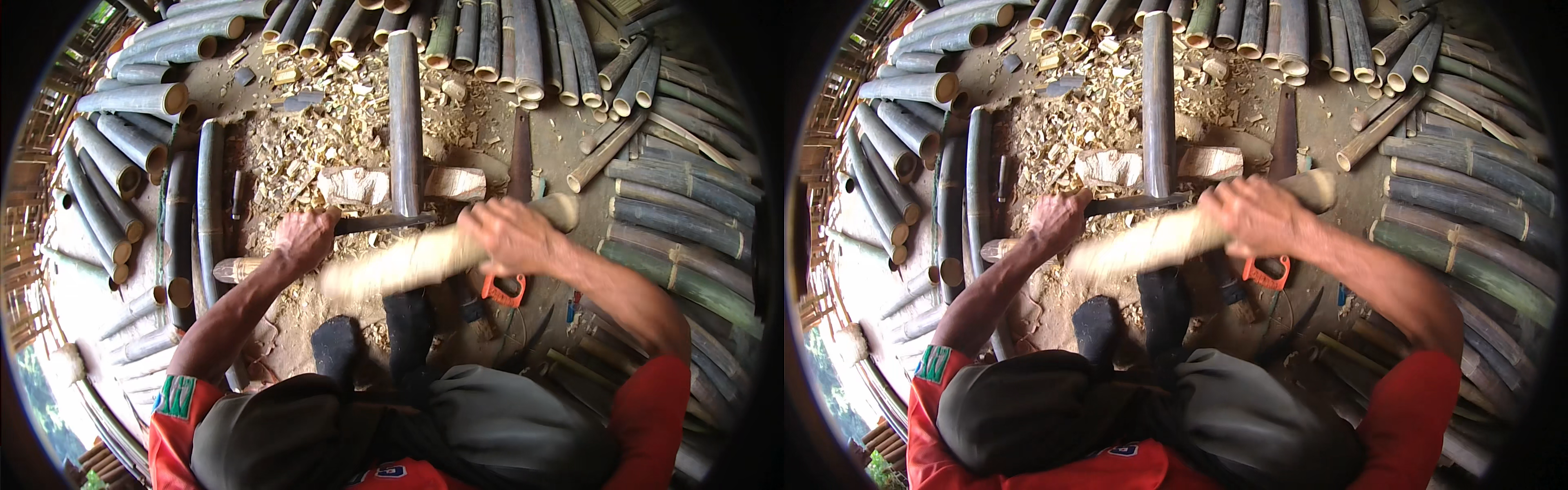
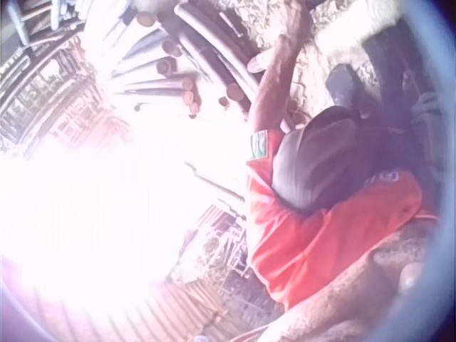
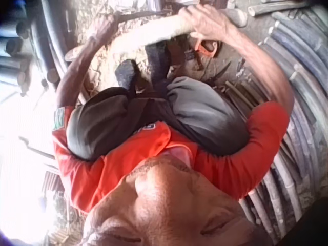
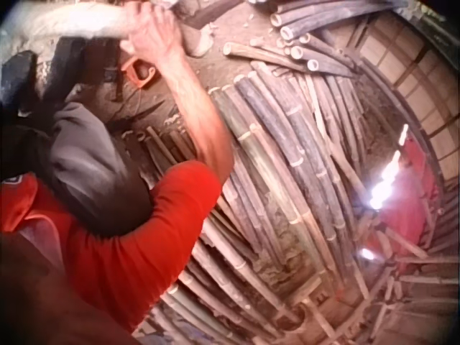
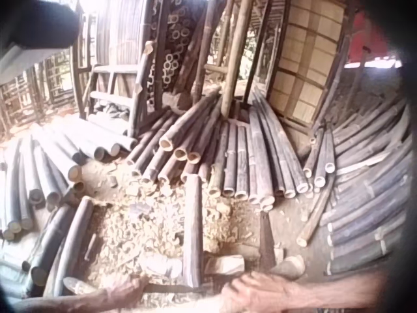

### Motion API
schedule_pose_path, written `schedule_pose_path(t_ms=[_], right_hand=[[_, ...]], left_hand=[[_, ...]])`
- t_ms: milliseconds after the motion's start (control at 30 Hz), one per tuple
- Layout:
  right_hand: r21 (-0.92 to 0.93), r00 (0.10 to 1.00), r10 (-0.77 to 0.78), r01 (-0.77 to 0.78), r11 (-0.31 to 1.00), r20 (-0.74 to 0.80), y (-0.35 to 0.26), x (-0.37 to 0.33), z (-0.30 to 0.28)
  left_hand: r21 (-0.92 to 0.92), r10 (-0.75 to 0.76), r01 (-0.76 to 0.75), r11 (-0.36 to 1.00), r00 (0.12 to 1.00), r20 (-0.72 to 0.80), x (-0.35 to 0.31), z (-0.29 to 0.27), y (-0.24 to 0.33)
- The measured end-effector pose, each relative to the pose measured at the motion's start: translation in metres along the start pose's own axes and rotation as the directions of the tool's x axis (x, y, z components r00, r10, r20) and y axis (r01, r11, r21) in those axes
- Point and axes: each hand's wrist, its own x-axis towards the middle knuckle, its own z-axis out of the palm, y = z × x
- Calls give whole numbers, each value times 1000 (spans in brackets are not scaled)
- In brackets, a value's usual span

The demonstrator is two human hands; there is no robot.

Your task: The person constructs a bamboo frame by fitting pieces together and then uses a drawknife to carve and smooth a wooden component placed over the bamboo structure.

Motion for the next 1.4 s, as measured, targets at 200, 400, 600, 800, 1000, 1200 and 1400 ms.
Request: schedule_pose_path(t_ms=[200, 400, 600, 800, 1000, 1200, 1400], right_hand=[[18, 987, -83, 86, 996, -139, 49, -5, 19], [101, 878, -300, 360, 928, -374, 3, 0, 17], [41, 986, 144, -141, 989, -88, 52, 0, 5], [795, 757, 651, -364, 486, -51, 16, -21, -26], [997, 582, 813, -71, 42, 7, -13, -17, -27], [994, 604, 790, -43, -102, 107, -23, -17, -32], [989, 618, 782, -48, 141, -82, -32, -9, -39]], left_hand=[[-5, 9, -9, 1000, 1000, 21, 17, -11, 11], [7, 8, -8, 1000, 1000, -13, 10, -4, 5], [-13, 20, -20, 1000, 1000, -20, 25, 3, -7], [-813, 215, -47, 580, 972, 97, 54, -33, -40], [-332, 223, -276, 902, 956, -191, 62, -70, -40], [-136, 225, -250, 959, 959, -175, 66, -72, -23], [-73, 239, -262, 962, 942, -236, 65, -53, -34]])
